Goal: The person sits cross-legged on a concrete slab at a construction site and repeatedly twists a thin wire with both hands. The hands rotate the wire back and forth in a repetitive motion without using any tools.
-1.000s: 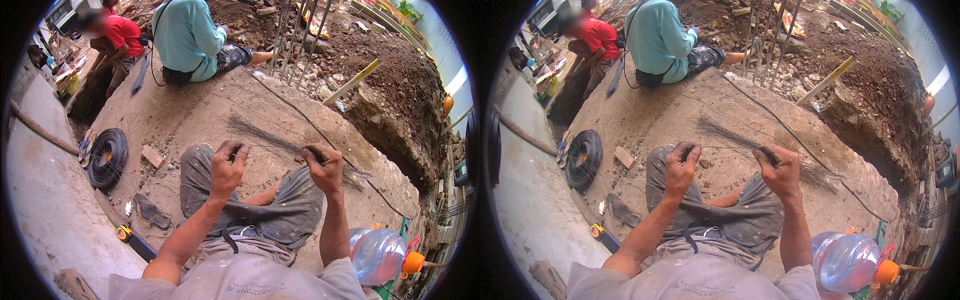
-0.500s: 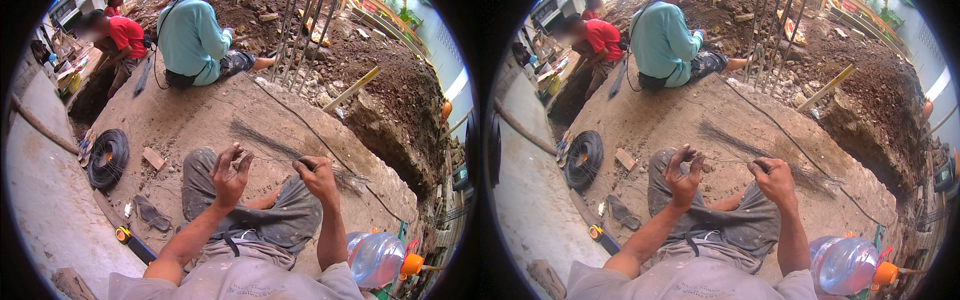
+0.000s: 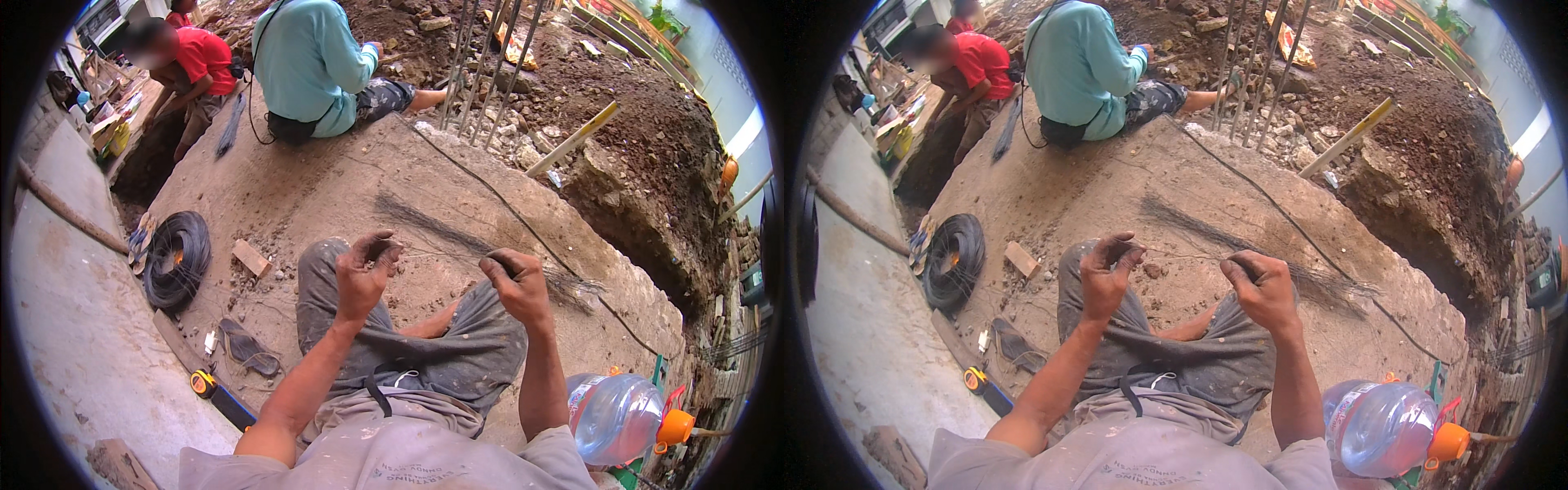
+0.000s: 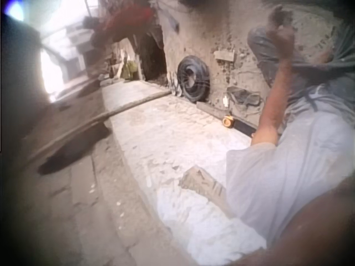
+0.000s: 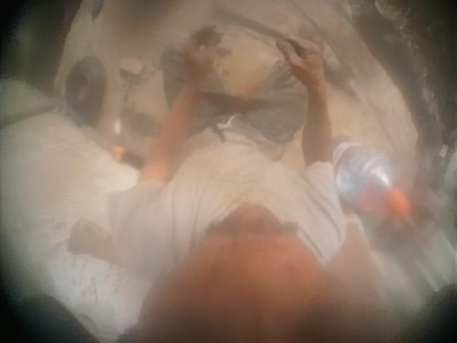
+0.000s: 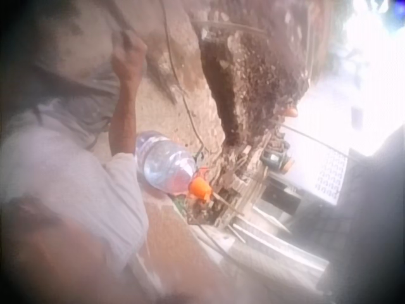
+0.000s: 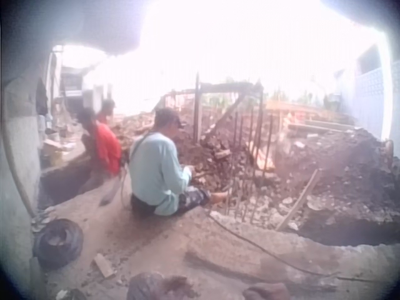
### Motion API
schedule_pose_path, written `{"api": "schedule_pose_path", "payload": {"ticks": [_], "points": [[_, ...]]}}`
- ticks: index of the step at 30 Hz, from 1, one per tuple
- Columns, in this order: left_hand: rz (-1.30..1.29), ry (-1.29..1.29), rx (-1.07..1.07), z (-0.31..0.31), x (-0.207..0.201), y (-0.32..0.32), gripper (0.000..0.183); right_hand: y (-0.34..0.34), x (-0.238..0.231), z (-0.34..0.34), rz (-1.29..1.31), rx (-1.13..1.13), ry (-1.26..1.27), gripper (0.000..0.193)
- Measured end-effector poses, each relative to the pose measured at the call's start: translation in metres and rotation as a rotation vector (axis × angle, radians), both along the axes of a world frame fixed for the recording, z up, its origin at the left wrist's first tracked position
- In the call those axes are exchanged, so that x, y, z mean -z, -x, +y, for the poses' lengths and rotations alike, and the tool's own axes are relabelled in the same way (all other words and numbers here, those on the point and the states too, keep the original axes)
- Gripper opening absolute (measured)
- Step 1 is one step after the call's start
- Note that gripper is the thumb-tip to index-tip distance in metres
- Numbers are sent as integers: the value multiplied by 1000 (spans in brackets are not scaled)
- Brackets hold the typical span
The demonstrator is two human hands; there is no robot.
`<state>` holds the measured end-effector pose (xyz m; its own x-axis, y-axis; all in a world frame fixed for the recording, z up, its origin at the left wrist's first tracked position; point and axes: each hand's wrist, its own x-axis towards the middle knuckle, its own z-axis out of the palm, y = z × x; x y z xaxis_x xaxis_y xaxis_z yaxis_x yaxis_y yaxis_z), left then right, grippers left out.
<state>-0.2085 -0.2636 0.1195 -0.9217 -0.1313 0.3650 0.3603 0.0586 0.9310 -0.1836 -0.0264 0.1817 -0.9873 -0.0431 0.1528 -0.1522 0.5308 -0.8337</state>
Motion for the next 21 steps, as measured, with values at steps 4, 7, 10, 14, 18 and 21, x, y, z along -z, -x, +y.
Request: {"api": "schedule_pose_path", "payload": {"ticks": [4,7,10,14,18,21], "points": [[-35,-41,49,-3,-3,1,22,-1,-7,4,-32,-64,50,16],[-10,11,32,-4,-1,1,21,-1,-8,5,-48,-75,69,17],[-69,-28,38,-2,-4,-2,16,-3,-10,3,-8,-71,70,17],[-167,3,57,-4,-11,-4,12,-9,-12,-6,99,-70,43,17],[-136,41,-7,-5,-8,-5,14,-13,-15,-11,121,-99,-80,14],[-126,6,-69,-4,-14,-6,14,-18,-24,-25,163,-144,-115,11]]}}
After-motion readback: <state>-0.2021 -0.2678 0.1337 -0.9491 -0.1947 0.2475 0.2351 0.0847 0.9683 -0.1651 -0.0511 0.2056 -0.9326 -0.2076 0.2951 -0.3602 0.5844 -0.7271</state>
